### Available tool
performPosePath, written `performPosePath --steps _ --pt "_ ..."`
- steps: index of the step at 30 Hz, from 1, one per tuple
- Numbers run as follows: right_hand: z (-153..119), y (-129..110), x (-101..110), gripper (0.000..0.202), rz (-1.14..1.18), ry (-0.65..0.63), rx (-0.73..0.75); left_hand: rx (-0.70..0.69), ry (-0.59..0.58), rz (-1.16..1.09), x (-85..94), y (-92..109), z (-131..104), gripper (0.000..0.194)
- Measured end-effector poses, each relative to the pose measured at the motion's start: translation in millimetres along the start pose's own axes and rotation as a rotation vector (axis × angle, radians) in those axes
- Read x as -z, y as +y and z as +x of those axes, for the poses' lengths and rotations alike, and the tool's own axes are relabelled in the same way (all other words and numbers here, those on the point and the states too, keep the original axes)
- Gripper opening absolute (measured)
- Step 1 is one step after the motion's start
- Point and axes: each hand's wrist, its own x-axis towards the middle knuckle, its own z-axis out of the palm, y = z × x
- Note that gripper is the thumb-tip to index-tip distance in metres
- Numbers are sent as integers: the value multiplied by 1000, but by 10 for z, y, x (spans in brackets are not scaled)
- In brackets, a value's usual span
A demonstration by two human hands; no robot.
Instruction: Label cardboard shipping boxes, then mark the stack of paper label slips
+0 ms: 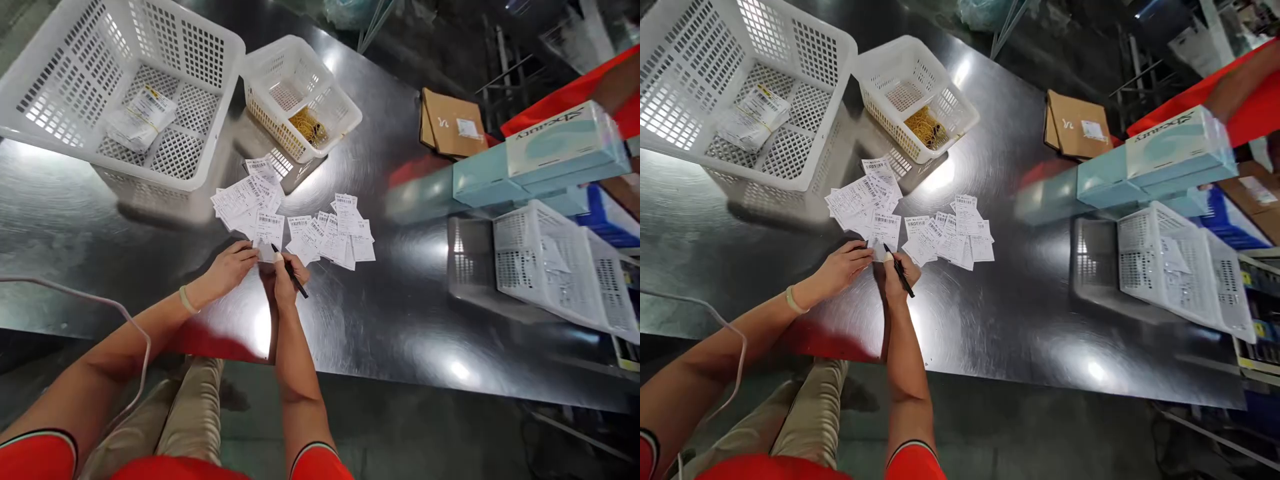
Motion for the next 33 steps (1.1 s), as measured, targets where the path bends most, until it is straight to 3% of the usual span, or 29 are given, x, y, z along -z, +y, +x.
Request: performPosePath --steps 5,17,33 --pt "16 57 -77 49 -98 73 62 34 -61 -43 -20 15 -20 36" --pt "38 115 -132 51 -245 -48 165 18 -14 -19 24 61 18 31" --pt "22 141 -137 45 -168 -28 168 20 8 -64 38 50 6 26"
